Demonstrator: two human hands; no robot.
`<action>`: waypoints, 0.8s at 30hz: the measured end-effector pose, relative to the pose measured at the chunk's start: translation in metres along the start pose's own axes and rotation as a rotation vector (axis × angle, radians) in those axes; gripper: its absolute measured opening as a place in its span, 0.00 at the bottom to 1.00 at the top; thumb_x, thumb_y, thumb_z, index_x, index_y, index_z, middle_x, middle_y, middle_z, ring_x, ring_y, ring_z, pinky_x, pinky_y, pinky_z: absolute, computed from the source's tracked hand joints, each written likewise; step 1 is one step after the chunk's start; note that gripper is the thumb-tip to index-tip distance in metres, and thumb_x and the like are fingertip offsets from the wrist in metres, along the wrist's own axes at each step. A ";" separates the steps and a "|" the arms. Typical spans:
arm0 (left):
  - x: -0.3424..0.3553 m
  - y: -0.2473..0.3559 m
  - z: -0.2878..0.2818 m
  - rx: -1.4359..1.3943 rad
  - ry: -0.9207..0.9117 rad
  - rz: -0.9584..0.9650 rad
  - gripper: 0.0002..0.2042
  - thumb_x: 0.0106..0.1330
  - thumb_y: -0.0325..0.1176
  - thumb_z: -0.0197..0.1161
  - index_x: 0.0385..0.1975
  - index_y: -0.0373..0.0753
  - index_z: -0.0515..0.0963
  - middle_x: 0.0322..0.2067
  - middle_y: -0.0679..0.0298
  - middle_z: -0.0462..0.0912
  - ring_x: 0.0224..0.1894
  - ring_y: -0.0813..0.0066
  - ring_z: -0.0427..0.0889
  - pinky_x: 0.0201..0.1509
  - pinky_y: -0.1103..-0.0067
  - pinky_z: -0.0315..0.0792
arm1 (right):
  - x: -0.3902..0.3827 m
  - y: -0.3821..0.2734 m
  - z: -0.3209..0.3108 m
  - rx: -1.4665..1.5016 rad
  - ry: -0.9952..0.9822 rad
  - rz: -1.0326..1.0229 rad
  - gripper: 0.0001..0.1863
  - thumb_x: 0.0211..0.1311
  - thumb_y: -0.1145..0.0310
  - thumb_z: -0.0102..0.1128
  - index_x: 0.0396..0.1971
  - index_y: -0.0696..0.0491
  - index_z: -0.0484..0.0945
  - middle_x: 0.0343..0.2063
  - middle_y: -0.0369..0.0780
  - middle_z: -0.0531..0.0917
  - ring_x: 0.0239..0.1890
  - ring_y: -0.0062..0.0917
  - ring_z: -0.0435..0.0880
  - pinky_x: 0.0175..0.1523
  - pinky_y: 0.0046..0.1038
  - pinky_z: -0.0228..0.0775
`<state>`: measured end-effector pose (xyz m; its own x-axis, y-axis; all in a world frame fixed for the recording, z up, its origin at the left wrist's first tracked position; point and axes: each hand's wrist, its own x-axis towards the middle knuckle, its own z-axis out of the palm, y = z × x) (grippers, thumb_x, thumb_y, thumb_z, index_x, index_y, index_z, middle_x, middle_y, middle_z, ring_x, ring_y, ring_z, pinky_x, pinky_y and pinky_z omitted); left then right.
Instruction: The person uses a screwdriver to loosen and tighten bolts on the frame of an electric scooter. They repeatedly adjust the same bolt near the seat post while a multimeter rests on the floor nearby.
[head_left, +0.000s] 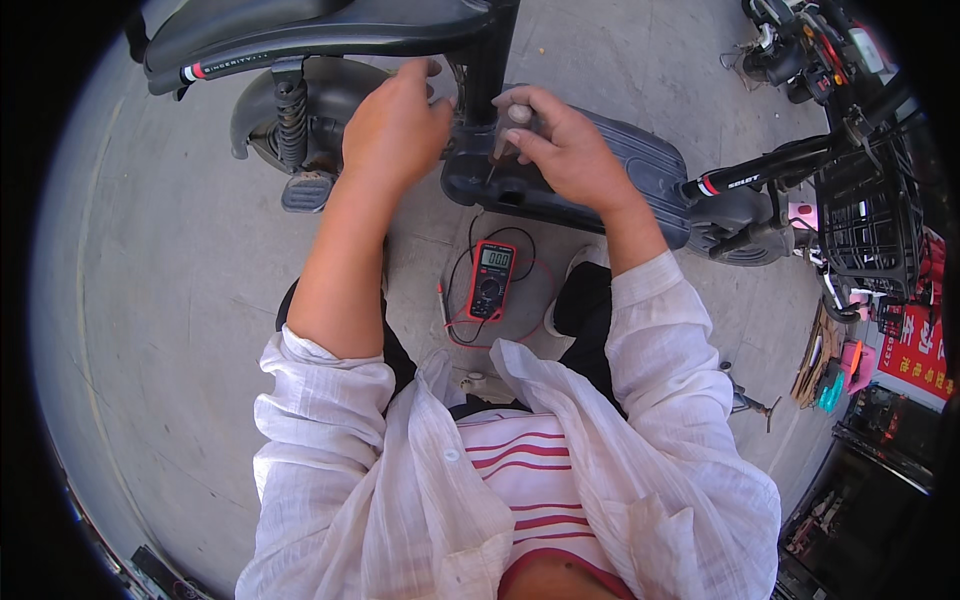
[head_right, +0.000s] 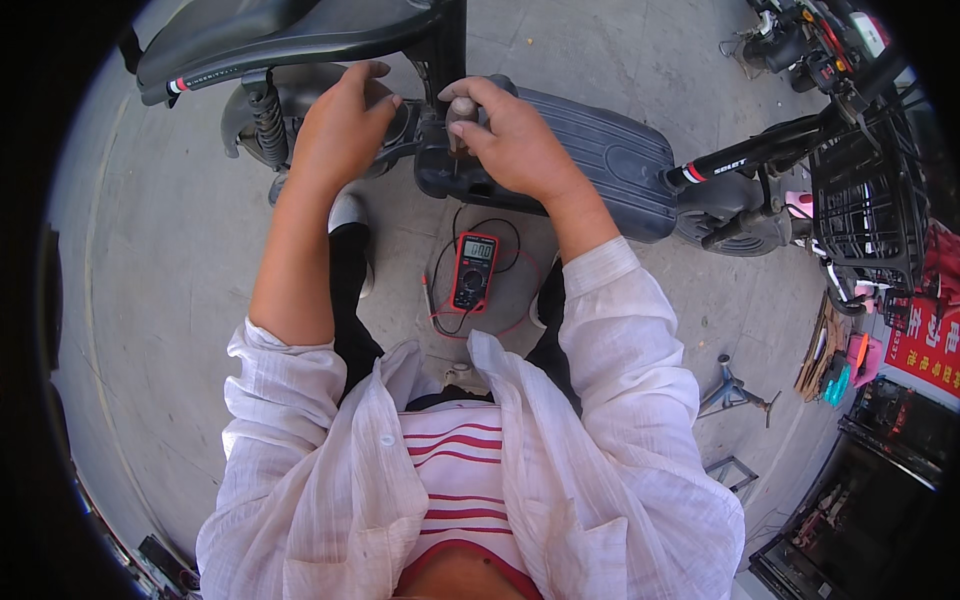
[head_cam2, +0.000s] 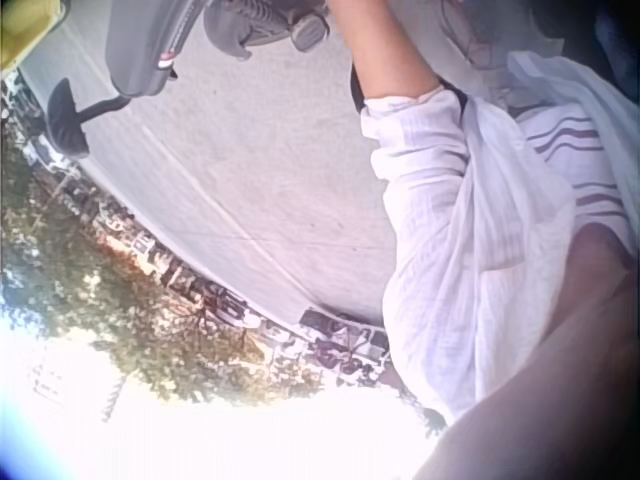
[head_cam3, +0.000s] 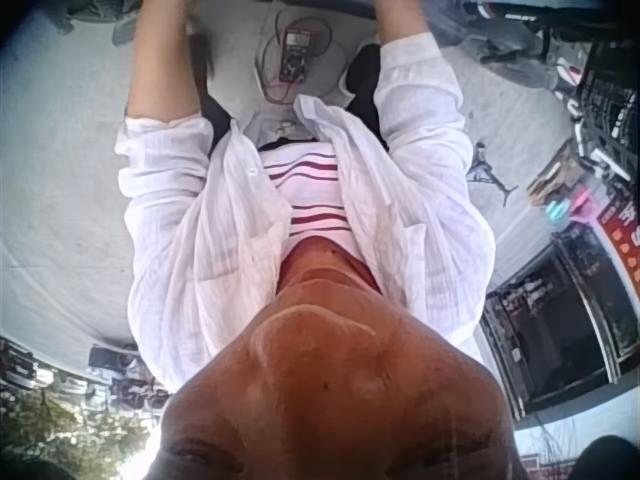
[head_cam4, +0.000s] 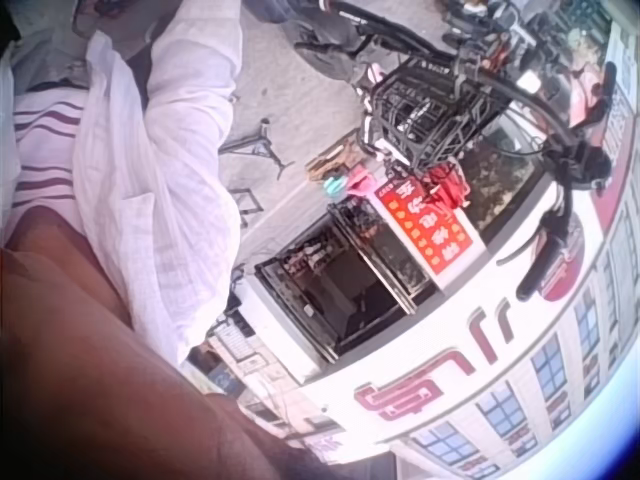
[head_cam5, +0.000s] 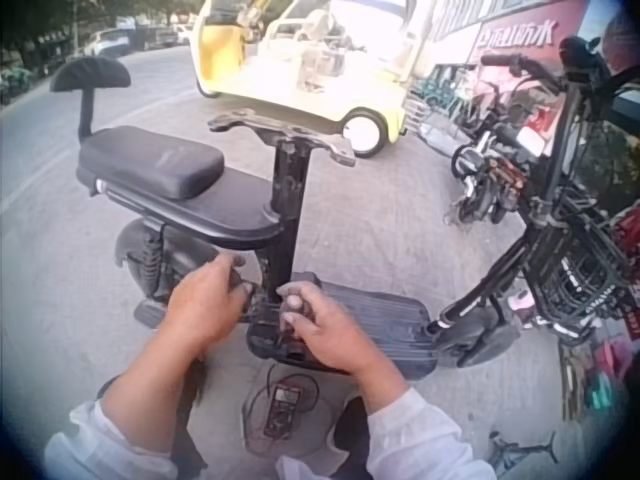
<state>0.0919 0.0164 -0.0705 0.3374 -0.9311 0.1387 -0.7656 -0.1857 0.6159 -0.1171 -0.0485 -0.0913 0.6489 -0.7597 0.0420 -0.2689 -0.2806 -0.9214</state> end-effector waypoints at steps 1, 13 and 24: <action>0.000 0.000 -0.002 0.010 -0.030 0.002 0.16 0.68 0.38 0.65 0.51 0.36 0.83 0.46 0.53 0.89 0.52 0.50 0.86 0.57 0.65 0.76 | 0.001 0.004 0.000 -0.103 0.034 -0.042 0.17 0.69 0.72 0.66 0.55 0.54 0.76 0.39 0.37 0.84 0.39 0.19 0.83 0.43 0.24 0.77; -0.001 -0.001 -0.010 0.064 -0.158 -0.009 0.18 0.69 0.43 0.65 0.50 0.38 0.83 0.45 0.51 0.88 0.51 0.50 0.86 0.56 0.63 0.77 | -0.003 -0.013 0.010 -0.281 0.129 -0.074 0.20 0.62 0.61 0.72 0.47 0.55 0.77 0.38 0.47 0.85 0.42 0.45 0.86 0.46 0.40 0.77; -0.003 -0.002 -0.008 0.069 -0.158 0.000 0.19 0.69 0.48 0.64 0.50 0.40 0.84 0.44 0.51 0.89 0.51 0.49 0.86 0.53 0.60 0.78 | -0.001 -0.011 0.006 -0.543 0.218 -0.086 0.17 0.65 0.59 0.69 0.44 0.54 0.78 0.39 0.47 0.83 0.39 0.45 0.84 0.45 0.41 0.75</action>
<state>0.0968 0.0224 -0.0667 0.2518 -0.9677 0.0119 -0.8030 -0.2020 0.5607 -0.1100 -0.0408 -0.0834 0.5386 -0.8079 0.2392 -0.5848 -0.5628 -0.5842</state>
